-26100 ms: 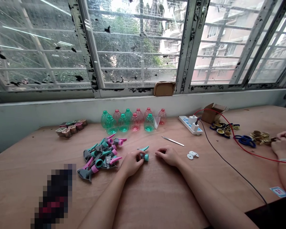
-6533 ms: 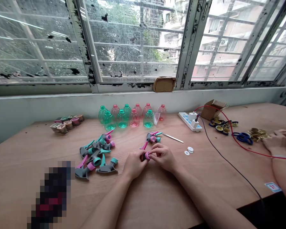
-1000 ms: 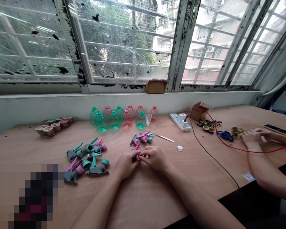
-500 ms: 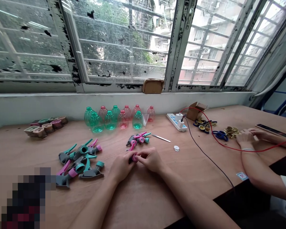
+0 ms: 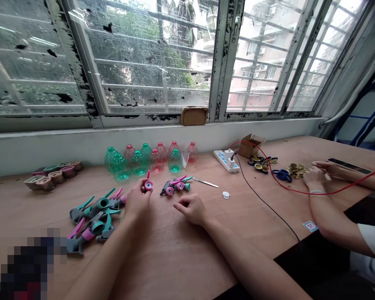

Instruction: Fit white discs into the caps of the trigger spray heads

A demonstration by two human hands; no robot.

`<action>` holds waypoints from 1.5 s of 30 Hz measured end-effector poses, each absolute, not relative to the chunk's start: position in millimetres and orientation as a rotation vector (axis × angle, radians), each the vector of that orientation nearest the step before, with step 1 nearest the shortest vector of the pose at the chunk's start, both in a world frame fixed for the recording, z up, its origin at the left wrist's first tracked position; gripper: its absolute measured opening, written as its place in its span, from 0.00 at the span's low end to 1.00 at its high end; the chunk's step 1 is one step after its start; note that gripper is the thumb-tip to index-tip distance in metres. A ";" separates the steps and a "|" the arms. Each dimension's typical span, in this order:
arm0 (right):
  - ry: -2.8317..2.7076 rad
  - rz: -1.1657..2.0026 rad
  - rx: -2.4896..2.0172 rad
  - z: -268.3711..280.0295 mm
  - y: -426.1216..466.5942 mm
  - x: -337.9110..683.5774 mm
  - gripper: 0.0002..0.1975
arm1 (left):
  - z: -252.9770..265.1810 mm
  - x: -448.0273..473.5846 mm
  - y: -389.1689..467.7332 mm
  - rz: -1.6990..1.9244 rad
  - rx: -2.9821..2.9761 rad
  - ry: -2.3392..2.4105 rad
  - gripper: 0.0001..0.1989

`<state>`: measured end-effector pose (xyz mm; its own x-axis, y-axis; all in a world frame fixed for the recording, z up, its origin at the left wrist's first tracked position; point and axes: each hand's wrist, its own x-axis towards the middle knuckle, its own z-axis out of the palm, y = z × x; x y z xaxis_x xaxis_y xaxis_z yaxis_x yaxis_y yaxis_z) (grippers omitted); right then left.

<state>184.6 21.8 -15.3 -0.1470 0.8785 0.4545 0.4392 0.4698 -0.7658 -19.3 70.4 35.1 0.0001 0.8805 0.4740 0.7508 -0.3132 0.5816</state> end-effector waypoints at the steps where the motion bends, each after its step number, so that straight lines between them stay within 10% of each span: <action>1: -1.783 0.589 -1.121 -15.0 22.3 184.2 0.12 | 35.0 -19.2 78.2 1.115 2.140 1.730 0.13; 29: -2.191 0.526 -1.103 -19.8 26.5 192.7 0.07 | 56.7 -103.6 101.8 0.025 2.483 2.128 0.19; 45: -1.554 0.445 -2.251 -7.0 39.0 347.0 0.20 | 8.1 -3.6 12.5 0.988 2.529 1.425 0.15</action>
<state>347.0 39.0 -7.0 0.3427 0.9382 -0.0491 0.8221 -0.3248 -0.4677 -3.6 12.5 8.1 0.3613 0.7897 0.4958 0.7415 -0.5658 0.3607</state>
